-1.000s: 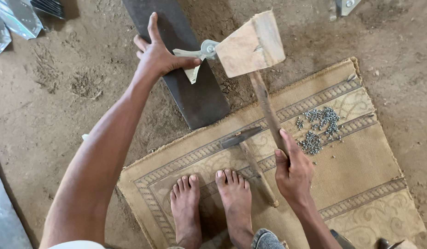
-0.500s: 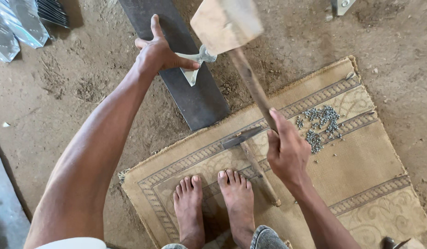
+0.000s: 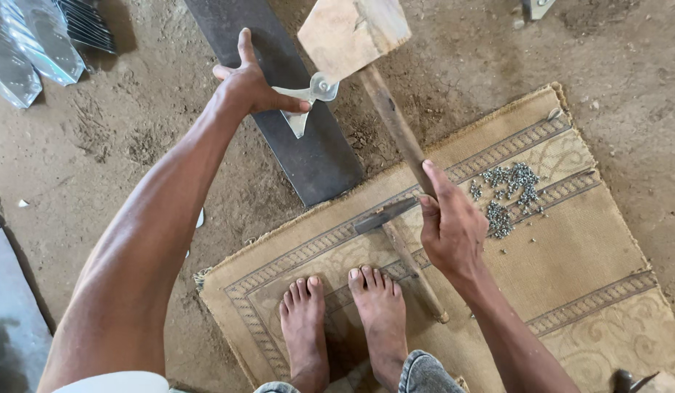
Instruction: The person places small galvanized metal bracket pieces on a heavy steel bar anvil and strikes them with a wooden mallet to bend and shape them, setting finished pieces aside. Later they switch to a smaller hammer and continue flattening brackets one at a time, stacking completed pieces on the mat.
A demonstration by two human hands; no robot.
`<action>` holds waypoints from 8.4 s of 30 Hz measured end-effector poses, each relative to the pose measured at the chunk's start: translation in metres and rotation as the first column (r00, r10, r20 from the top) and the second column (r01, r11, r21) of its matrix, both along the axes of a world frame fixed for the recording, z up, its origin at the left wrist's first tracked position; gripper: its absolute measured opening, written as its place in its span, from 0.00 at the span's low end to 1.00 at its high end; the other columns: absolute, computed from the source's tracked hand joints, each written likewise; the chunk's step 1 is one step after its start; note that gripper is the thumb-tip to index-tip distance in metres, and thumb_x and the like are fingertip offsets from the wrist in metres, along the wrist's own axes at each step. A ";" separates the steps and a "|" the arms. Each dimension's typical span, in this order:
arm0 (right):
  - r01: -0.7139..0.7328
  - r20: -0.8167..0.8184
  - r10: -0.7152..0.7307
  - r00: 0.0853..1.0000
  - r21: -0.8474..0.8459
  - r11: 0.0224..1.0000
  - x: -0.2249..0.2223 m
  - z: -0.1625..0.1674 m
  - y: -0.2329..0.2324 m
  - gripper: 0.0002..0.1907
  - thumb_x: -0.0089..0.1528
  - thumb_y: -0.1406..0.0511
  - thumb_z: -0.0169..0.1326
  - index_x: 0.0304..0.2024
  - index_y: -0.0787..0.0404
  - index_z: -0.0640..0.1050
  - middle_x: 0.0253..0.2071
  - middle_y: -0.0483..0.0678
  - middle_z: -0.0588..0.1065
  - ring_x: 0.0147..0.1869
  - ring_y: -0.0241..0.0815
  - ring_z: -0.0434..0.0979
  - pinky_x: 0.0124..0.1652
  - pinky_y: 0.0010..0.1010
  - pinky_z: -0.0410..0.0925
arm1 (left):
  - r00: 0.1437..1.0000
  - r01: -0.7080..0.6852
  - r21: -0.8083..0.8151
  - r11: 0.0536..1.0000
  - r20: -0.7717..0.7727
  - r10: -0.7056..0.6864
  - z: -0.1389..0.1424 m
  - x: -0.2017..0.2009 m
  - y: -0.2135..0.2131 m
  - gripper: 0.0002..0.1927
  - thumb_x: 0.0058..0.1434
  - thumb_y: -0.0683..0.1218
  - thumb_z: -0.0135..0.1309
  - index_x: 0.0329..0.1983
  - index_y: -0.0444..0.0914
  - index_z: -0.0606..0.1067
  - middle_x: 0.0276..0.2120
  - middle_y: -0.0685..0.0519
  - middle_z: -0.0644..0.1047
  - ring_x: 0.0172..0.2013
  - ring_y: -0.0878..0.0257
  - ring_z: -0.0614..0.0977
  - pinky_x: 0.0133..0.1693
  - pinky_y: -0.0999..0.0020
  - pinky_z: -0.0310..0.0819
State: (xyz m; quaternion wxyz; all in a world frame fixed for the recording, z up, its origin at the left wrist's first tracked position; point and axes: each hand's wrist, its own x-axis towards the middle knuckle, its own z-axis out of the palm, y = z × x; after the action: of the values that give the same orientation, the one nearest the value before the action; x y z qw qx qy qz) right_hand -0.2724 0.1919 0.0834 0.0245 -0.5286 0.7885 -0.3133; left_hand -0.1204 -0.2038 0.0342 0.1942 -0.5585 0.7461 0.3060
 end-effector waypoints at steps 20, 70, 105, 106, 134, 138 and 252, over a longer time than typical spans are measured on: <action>0.021 0.153 -0.046 0.987 0.161 0.987 0.005 0.014 -0.003 0.24 0.72 0.60 0.48 0.72 0.48 0.66 0.35 0.50 0.80 0.23 0.37 0.70 0.23 0.32 0.62 | 0.993 0.059 0.014 0.998 0.100 -0.060 0.014 0.011 -0.008 0.91 0.27 0.68 0.78 0.78 0.55 0.20 0.70 0.16 0.48 0.64 0.31 0.70 0.64 0.41 0.64; 0.014 0.048 -0.014 0.999 -0.002 1.000 0.018 0.032 0.008 0.22 0.72 0.64 0.51 0.69 0.51 0.69 0.40 0.49 0.80 0.27 0.36 0.73 0.24 0.28 0.63 | 0.820 -0.087 0.167 0.982 -0.548 0.166 0.011 0.030 0.007 0.73 0.47 0.42 0.76 0.80 0.51 0.32 0.58 0.32 0.74 0.51 0.48 0.85 0.53 0.57 0.77; 0.325 0.273 -0.351 0.896 0.137 0.936 -0.008 0.017 0.099 0.23 0.74 0.70 0.50 0.72 0.61 0.68 0.69 0.52 0.71 0.52 0.41 0.74 0.47 0.32 0.69 | 0.688 -0.320 0.347 0.881 -0.555 0.468 0.007 0.155 0.008 0.49 0.59 0.39 0.64 0.78 0.47 0.51 0.37 0.54 0.82 0.37 0.64 0.83 0.34 0.62 0.78; 0.358 0.180 -0.384 0.905 0.163 0.919 -0.012 0.035 0.099 0.23 0.73 0.69 0.49 0.71 0.60 0.68 0.68 0.52 0.71 0.52 0.41 0.74 0.47 0.32 0.69 | 0.694 -0.306 0.332 0.892 -0.564 0.448 0.006 0.191 0.011 0.46 0.59 0.38 0.62 0.77 0.46 0.54 0.37 0.54 0.81 0.37 0.64 0.82 0.34 0.64 0.77; 0.131 -0.031 -0.129 0.991 0.397 0.908 0.061 -0.086 0.103 0.26 0.62 0.58 0.57 0.61 0.60 0.74 0.53 0.58 0.73 0.57 0.59 0.73 0.53 0.45 0.68 | 0.947 0.029 -0.459 0.888 -0.273 -0.172 -0.049 0.338 0.115 0.28 0.41 0.59 0.73 0.47 0.49 0.83 0.49 0.49 0.78 0.54 0.45 0.74 0.52 0.52 0.70; 0.136 0.107 -0.208 0.972 0.465 0.875 0.065 -0.088 0.116 0.25 0.63 0.59 0.56 0.61 0.61 0.73 0.52 0.57 0.74 0.52 0.58 0.76 0.48 0.45 0.70 | 0.943 -0.065 -0.391 0.918 -0.324 -0.071 -0.050 0.326 0.114 0.22 0.47 0.57 0.71 0.44 0.47 0.82 0.49 0.52 0.79 0.56 0.48 0.75 0.56 0.54 0.71; -0.129 -0.062 0.121 0.991 -0.133 0.983 0.067 -0.055 -0.106 0.33 0.50 0.66 0.59 0.59 0.65 0.68 0.56 0.56 0.69 0.63 0.55 0.65 0.63 0.44 0.53 | 0.604 -0.164 -0.506 0.847 -0.730 -0.320 0.029 0.045 0.207 0.50 0.46 0.70 0.68 0.67 0.43 0.67 0.68 0.49 0.64 0.74 0.48 0.54 0.69 0.37 0.33</action>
State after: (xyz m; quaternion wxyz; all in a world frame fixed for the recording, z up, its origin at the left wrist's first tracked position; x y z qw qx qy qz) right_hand -0.2056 0.0855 0.0281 -0.0133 -0.5858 0.7307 -0.3504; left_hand -0.0755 0.0033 0.0636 -0.3031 -0.3596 0.8315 0.2957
